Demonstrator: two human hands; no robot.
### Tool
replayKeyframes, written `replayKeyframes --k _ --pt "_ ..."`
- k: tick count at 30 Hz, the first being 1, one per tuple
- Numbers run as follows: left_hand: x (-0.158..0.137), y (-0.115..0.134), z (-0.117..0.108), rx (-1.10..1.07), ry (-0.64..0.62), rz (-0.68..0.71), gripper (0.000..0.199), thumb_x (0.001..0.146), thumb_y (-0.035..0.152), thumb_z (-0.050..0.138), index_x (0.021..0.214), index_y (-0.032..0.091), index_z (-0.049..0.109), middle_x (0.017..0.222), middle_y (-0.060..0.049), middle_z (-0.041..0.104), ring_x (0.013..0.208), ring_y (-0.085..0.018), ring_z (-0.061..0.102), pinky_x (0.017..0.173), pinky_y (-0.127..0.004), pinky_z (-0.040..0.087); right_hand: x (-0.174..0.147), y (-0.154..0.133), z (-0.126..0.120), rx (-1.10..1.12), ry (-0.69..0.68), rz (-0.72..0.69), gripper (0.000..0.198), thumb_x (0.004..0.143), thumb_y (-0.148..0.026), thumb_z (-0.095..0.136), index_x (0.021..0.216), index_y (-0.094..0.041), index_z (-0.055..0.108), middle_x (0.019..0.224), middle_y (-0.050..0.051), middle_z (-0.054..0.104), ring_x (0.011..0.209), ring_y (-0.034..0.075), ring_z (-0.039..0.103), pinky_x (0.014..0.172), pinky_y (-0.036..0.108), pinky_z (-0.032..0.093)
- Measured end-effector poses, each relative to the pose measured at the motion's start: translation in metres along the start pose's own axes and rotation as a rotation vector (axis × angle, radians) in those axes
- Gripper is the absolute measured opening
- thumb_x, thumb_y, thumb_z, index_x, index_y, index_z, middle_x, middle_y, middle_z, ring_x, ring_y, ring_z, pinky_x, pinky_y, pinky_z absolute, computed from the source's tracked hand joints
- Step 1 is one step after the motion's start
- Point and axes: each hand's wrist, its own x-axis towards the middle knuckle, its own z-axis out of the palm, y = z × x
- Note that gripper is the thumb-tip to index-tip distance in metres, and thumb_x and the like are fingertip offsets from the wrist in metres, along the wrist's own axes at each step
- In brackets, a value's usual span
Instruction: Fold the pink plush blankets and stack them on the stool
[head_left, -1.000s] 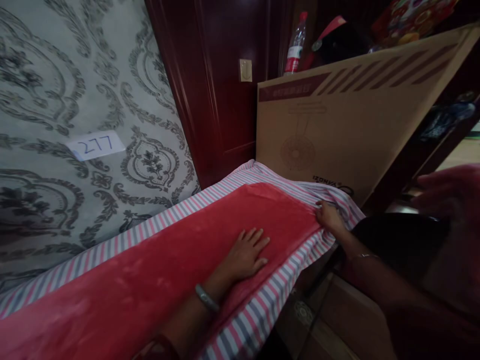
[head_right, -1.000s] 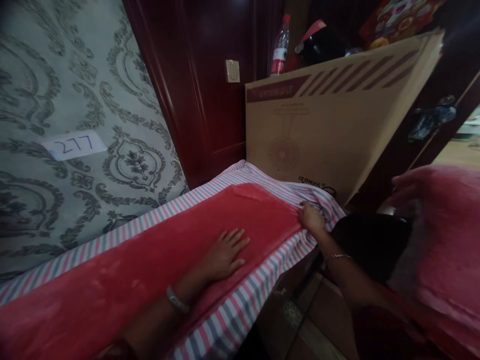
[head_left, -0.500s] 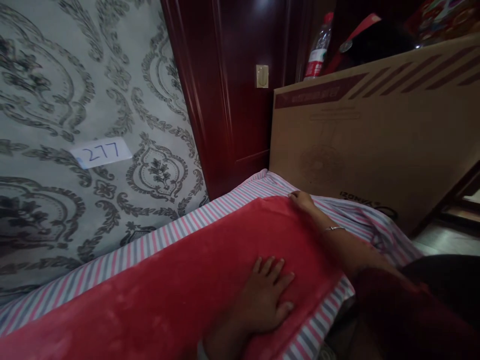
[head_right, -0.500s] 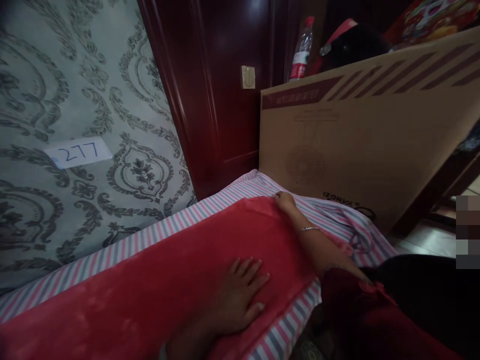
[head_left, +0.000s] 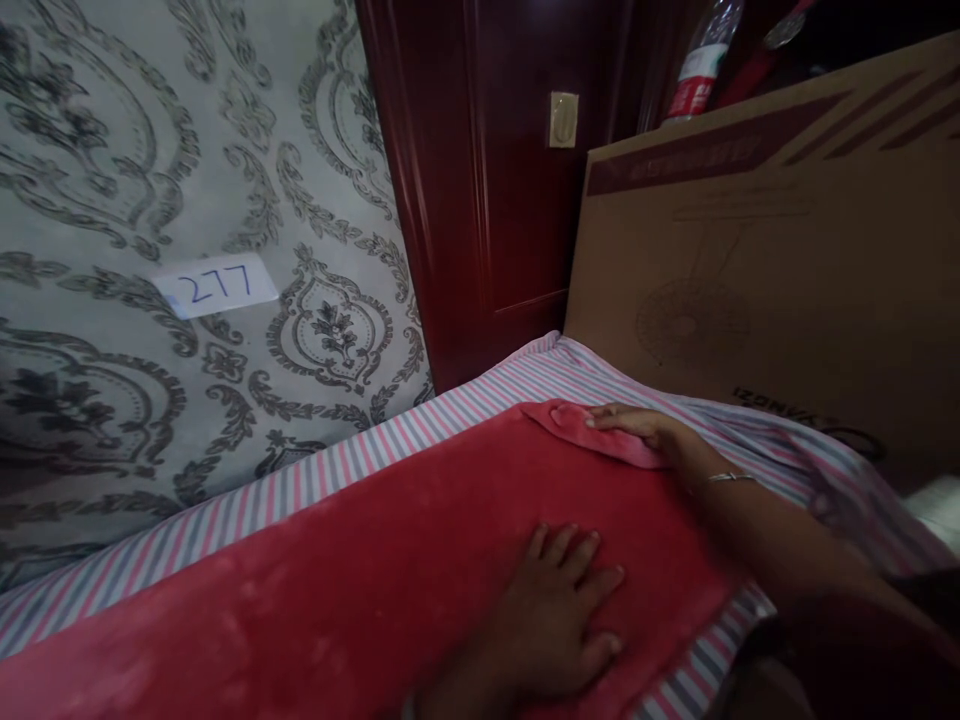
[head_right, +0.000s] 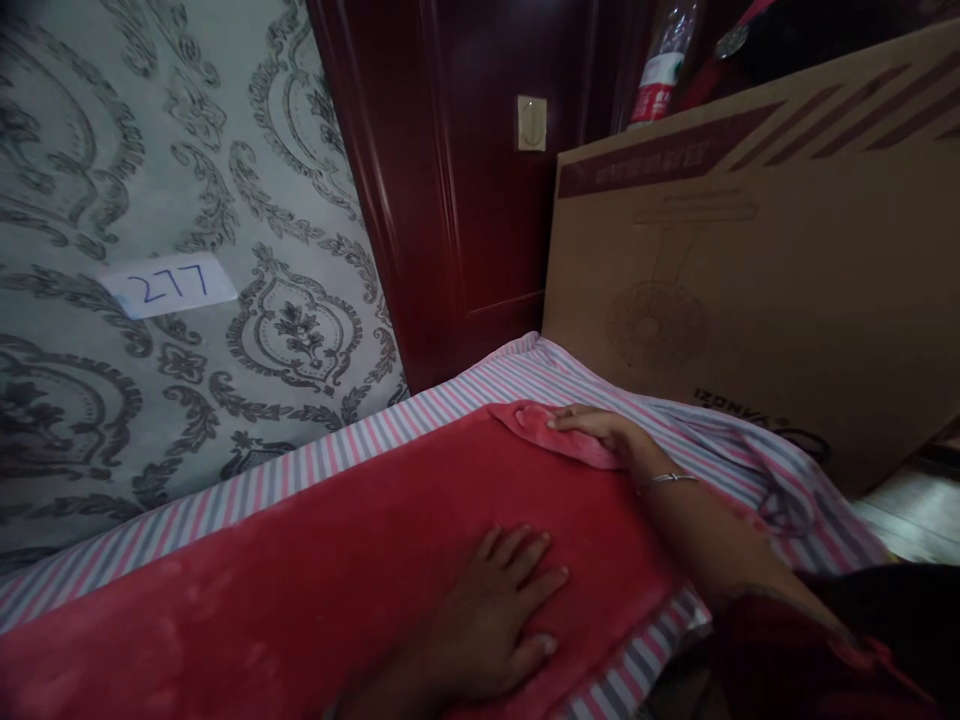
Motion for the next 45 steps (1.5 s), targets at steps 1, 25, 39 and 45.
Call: replayKeyframes --k 1,25,39,45 --pt "0.000 0.000 0.000 0.003 -0.002 -0.001 0.067 0.100 0.063 0.041 0.160 0.033 0.035 0.171 -0.008 0.024 0.157 -0.034 0.021 0.126 -0.065 0.013 -0.004 -0.001 0.003 0.050 -0.048 0.035 0.032 0.060 -0.046 0.083 0.080 -0.022 0.074 0.081 0.007 0.076 0.083 0.029 0.071 0.076 0.040 0.060" --pt "0.002 -0.003 0.003 0.002 0.013 0.002 0.067 0.100 0.062 0.044 0.159 0.034 0.036 0.170 -0.009 0.026 0.157 -0.035 0.022 0.125 -0.067 0.012 0.017 -0.021 0.001 0.437 0.252 -0.157 0.056 0.067 -0.021 0.067 0.123 -0.022 0.068 0.096 0.006 0.077 0.090 0.023 0.074 0.092 0.040 0.059" --pt "0.002 -0.003 0.002 0.016 -0.005 0.002 0.068 0.100 0.061 0.044 0.161 0.034 0.031 0.171 -0.006 0.023 0.157 -0.035 0.022 0.126 -0.064 0.016 0.097 -0.017 -0.002 -0.323 0.468 -0.048 0.038 0.070 -0.006 0.057 0.098 -0.015 0.081 0.110 0.010 0.077 0.104 0.022 0.068 0.095 0.028 0.051" --pt "0.004 -0.006 0.003 -0.014 -0.024 -0.003 0.070 0.099 0.060 0.048 0.162 0.035 0.029 0.172 -0.005 0.022 0.158 -0.034 0.019 0.127 -0.064 0.015 0.100 0.009 0.002 -0.473 0.470 0.058 0.043 0.077 -0.012 0.056 0.113 -0.014 0.079 0.100 0.009 0.079 0.090 0.022 0.071 0.084 0.027 0.053"
